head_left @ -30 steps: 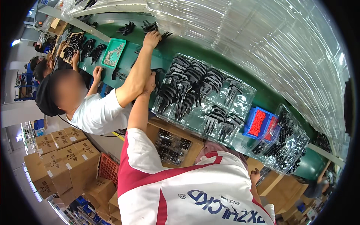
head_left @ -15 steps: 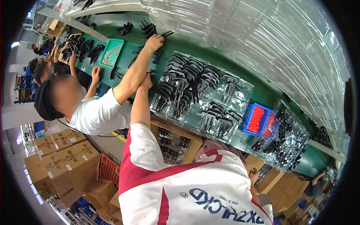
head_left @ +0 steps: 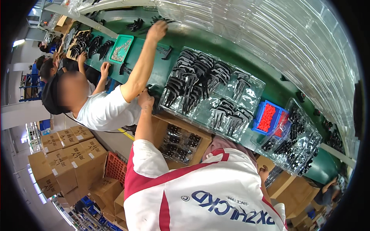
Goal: Assembling plastic brackets and components on a production line.
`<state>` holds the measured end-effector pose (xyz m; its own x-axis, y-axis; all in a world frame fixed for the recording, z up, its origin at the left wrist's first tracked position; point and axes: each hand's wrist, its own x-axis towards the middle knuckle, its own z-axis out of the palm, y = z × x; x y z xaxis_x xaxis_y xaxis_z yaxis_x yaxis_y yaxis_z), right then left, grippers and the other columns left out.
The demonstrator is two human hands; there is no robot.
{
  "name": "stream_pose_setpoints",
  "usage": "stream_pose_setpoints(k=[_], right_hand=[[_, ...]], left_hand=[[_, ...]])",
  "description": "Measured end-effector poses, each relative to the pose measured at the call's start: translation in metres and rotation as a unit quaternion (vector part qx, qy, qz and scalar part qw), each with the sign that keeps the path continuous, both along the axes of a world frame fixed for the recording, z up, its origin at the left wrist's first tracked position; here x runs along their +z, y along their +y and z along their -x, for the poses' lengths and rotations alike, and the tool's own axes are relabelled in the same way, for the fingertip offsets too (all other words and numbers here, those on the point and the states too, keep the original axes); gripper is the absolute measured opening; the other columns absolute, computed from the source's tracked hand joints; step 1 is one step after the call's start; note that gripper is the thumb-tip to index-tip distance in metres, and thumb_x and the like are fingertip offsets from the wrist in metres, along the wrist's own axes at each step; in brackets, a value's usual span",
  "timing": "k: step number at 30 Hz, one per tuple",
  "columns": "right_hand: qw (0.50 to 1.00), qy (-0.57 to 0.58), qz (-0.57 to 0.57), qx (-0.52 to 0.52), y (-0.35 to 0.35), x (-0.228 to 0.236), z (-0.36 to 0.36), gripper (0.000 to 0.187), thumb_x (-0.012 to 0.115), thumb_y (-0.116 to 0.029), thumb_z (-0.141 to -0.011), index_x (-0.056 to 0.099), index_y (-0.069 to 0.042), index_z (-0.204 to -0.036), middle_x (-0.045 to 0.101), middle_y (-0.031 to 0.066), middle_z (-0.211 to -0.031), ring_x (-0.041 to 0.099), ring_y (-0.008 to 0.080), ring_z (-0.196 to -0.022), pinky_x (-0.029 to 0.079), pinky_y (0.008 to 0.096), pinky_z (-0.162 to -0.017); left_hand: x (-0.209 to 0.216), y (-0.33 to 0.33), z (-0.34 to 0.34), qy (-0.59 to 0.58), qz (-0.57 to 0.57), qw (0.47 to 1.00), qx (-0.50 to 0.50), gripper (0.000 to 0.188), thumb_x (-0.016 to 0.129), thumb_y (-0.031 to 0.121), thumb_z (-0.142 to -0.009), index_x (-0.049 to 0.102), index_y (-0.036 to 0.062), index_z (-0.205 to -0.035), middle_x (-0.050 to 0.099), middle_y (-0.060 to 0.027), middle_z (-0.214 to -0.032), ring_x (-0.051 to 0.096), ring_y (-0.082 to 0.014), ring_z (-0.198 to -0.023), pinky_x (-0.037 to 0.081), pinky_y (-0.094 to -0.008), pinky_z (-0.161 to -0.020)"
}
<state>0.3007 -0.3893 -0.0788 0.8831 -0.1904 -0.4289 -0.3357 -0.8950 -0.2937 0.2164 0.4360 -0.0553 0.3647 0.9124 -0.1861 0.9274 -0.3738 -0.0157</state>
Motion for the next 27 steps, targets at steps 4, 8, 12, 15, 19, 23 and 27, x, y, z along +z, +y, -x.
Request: stream_pose_setpoints(k=[4,8,12,15,19,23,27], right_hand=[[0.999,0.026,-0.006,0.023,0.008,-0.006,-0.009,0.033,0.053,-0.015,-0.083,0.063,-0.008,-0.115,0.068,0.0123,-0.08,0.063,0.0285,-0.07,0.05,0.0367,-0.067],[0.999,0.004,-0.042,0.025,0.007,-0.017,-0.013,0.034,0.054,-0.015,-0.082,0.064,-0.008,-0.114,0.07,0.0129,-0.085,0.064,0.0291,-0.072,0.05,0.0366,-0.066],[0.999,0.028,-0.039,-0.014,0.02,-0.01,-0.015,0.034,0.056,-0.015,-0.082,0.064,-0.006,-0.114,0.07,0.0129,-0.085,0.063,0.0281,-0.07,0.049,0.034,-0.065],[0.999,0.032,-0.03,-0.022,0.018,-0.016,-0.013,0.036,0.056,-0.016,-0.082,0.064,-0.006,-0.115,0.07,0.0122,-0.086,0.063,0.0279,-0.07,0.048,0.0344,-0.066],[0.998,0.005,-0.04,-0.039,0.019,-0.003,-0.006,0.037,0.057,-0.016,-0.081,0.063,-0.006,-0.116,0.07,0.0116,-0.084,0.063,0.0272,-0.07,0.048,0.0342,-0.066],[0.996,0.005,-0.038,-0.079,0.014,0.007,0.007,0.038,0.057,-0.016,-0.082,0.063,-0.005,-0.117,0.069,0.0109,-0.083,0.063,0.0265,-0.071,0.048,0.034,-0.066],[0.992,0.023,-0.034,-0.122,0.006,0.011,0.029,0.037,0.056,-0.015,-0.082,0.063,-0.005,-0.117,0.069,0.0116,-0.083,0.063,0.0271,-0.072,0.049,0.0347,-0.067]], left_hand=[[0.007,-0.028,0.03,-0.117,-0.103,0.987,-0.04,0.04,0.053,0.007,-0.074,0.061,0.0137,-0.112,0.055,-0.0127,-0.121,0.058,-0.0375,-0.099,0.049,-0.0427,-0.079],[0.069,-0.087,0.028,-0.095,-0.053,0.994,0.005,0.045,0.053,0.001,-0.069,0.061,0.0119,-0.112,0.05,-0.0114,-0.127,0.055,-0.0377,-0.104,0.048,-0.0399,-0.083],[0.09,-0.152,0.007,-0.235,0.032,0.959,-0.156,0.047,0.053,-0.005,-0.064,0.062,0.0079,-0.109,0.05,-0.0109,-0.127,0.055,-0.0365,-0.105,0.048,-0.0363,-0.086],[0.101,-0.204,-0.036,-0.227,0.14,0.93,-0.253,0.047,0.051,-0.002,-0.063,0.061,0.0073,-0.108,0.049,-0.0104,-0.124,0.055,-0.0384,-0.099,0.047,-0.0373,-0.083],[0.081,-0.257,-0.091,-0.207,0.208,0.898,-0.327,0.047,0.052,0.0,-0.063,0.062,0.0113,-0.107,0.051,-0.0086,-0.125,0.057,-0.0397,-0.094,0.05,-0.0397,-0.078],[0.052,-0.242,-0.121,-0.082,0.188,0.91,-0.361,0.044,0.056,0.0,-0.064,0.063,0.0114,-0.106,0.051,-0.0096,-0.123,0.057,-0.0397,-0.089,0.051,-0.0394,-0.076],[0.035,-0.242,-0.131,0.029,0.148,0.91,-0.385,0.042,0.058,0.001,-0.065,0.062,0.011,-0.105,0.049,-0.0116,-0.124,0.057,-0.04,-0.084,0.053,-0.0407,-0.072]])
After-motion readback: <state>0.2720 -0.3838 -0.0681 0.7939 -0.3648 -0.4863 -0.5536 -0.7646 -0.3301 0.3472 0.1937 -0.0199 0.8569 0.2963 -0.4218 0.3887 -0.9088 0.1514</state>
